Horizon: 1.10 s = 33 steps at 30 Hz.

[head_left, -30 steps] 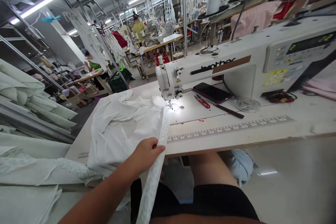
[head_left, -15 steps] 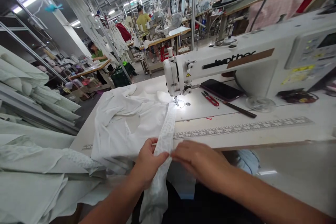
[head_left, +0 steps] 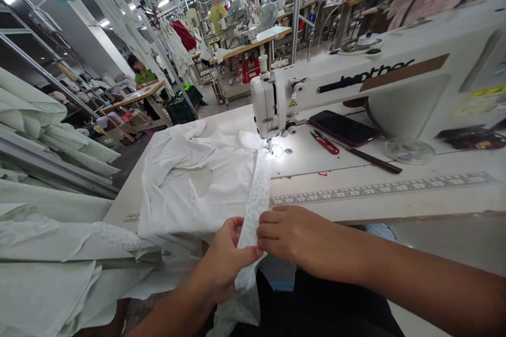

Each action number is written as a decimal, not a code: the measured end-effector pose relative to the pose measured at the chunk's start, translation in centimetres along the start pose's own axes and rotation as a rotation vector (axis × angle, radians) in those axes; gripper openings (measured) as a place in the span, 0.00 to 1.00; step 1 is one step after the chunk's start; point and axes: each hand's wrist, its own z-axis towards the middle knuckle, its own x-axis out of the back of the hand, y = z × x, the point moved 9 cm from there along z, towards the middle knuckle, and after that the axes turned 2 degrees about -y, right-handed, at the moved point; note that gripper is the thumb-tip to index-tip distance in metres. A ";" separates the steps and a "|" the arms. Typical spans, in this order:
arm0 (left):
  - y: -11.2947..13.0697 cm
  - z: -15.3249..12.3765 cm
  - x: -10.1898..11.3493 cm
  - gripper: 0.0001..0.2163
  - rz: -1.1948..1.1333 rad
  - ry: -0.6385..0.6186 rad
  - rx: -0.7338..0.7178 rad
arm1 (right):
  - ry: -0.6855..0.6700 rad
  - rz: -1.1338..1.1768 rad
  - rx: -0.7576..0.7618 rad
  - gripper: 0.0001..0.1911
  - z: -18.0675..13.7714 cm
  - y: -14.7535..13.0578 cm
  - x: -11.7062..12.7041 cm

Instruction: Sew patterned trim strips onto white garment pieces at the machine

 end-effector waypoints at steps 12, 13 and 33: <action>0.2 -0.3 -1.8 0.28 -0.222 -0.136 0.082 | 0.034 -0.070 0.080 0.07 -0.1 -0.7 1.6; 0.2 -0.4 -2.0 0.27 -0.226 -0.140 0.081 | 0.040 -0.062 0.084 0.08 -0.1 -0.7 1.8; 11.3 14.4 2.9 0.24 1.762 0.075 -0.451 | 0.468 -0.029 -0.209 0.17 -8.9 0.4 -1.4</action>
